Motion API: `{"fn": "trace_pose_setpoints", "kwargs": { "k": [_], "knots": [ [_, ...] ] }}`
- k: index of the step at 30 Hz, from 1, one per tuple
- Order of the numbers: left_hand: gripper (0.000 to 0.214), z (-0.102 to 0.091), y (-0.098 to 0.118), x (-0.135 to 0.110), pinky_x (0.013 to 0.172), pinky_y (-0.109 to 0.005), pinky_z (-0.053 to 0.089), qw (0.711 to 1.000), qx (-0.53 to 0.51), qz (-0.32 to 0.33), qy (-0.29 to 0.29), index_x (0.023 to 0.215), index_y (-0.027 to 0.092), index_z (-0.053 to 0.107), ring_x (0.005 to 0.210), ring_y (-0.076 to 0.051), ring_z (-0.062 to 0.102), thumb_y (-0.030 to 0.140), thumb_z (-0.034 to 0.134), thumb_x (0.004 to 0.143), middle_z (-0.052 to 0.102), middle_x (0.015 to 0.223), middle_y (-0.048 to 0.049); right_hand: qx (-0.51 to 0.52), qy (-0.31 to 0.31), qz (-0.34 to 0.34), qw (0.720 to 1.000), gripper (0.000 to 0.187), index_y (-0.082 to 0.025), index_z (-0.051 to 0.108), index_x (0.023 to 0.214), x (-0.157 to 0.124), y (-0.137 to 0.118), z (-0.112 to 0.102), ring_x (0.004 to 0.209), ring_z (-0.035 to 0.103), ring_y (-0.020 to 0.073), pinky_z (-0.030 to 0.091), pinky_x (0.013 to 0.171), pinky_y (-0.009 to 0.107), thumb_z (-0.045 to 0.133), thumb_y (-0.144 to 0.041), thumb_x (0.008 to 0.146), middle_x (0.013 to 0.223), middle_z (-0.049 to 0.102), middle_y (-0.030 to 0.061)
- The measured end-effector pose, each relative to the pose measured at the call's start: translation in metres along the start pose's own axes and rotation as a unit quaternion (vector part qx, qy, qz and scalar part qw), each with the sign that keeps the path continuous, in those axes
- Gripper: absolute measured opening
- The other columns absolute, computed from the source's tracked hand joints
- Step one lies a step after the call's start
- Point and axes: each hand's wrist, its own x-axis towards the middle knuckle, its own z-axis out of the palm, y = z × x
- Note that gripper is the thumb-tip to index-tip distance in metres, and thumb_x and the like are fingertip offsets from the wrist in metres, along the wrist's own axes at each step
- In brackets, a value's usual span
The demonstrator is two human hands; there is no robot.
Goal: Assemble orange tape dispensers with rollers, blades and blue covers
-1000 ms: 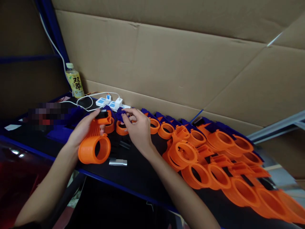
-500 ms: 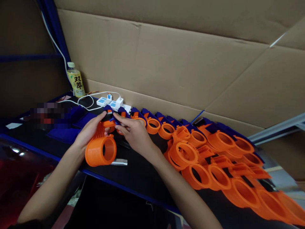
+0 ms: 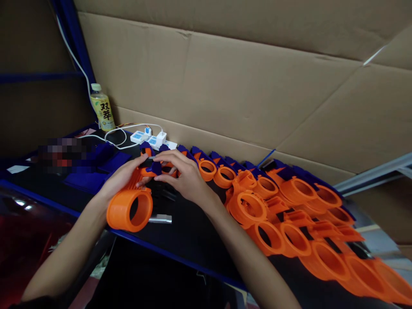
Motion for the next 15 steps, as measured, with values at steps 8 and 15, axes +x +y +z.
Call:
{"fn": "trace_pose_setpoints", "kwargs": {
  "k": [8,15],
  "knots": [
    [0.025,0.005,0.007,-0.012,0.047,-0.022,0.047,0.999,0.032,0.014,-0.002,0.089,0.021,0.056,0.042,-0.008,0.041,0.042,0.068,0.088,0.052,0.053,0.0037,-0.018,0.000,-0.012,1.000,0.032,-0.022,0.066,0.113,-0.001,-0.003,-0.005,0.104,0.068,0.0193,0.061,0.078,0.033,0.079,-0.032,0.085,0.125,0.064,0.0096],
    [0.019,0.006,0.006,-0.015,0.052,-0.023,0.050,0.997,0.060,0.040,-0.014,0.093,0.022,0.056,0.045,-0.009,0.040,0.020,0.066,0.077,0.050,0.054,0.0060,-0.062,-0.018,-0.041,0.997,0.028,-0.022,0.063,0.108,0.001,-0.008,-0.010,0.111,0.064,0.0219,0.058,0.089,0.037,0.079,-0.029,0.085,0.122,0.062,0.0104]
  ]
}}
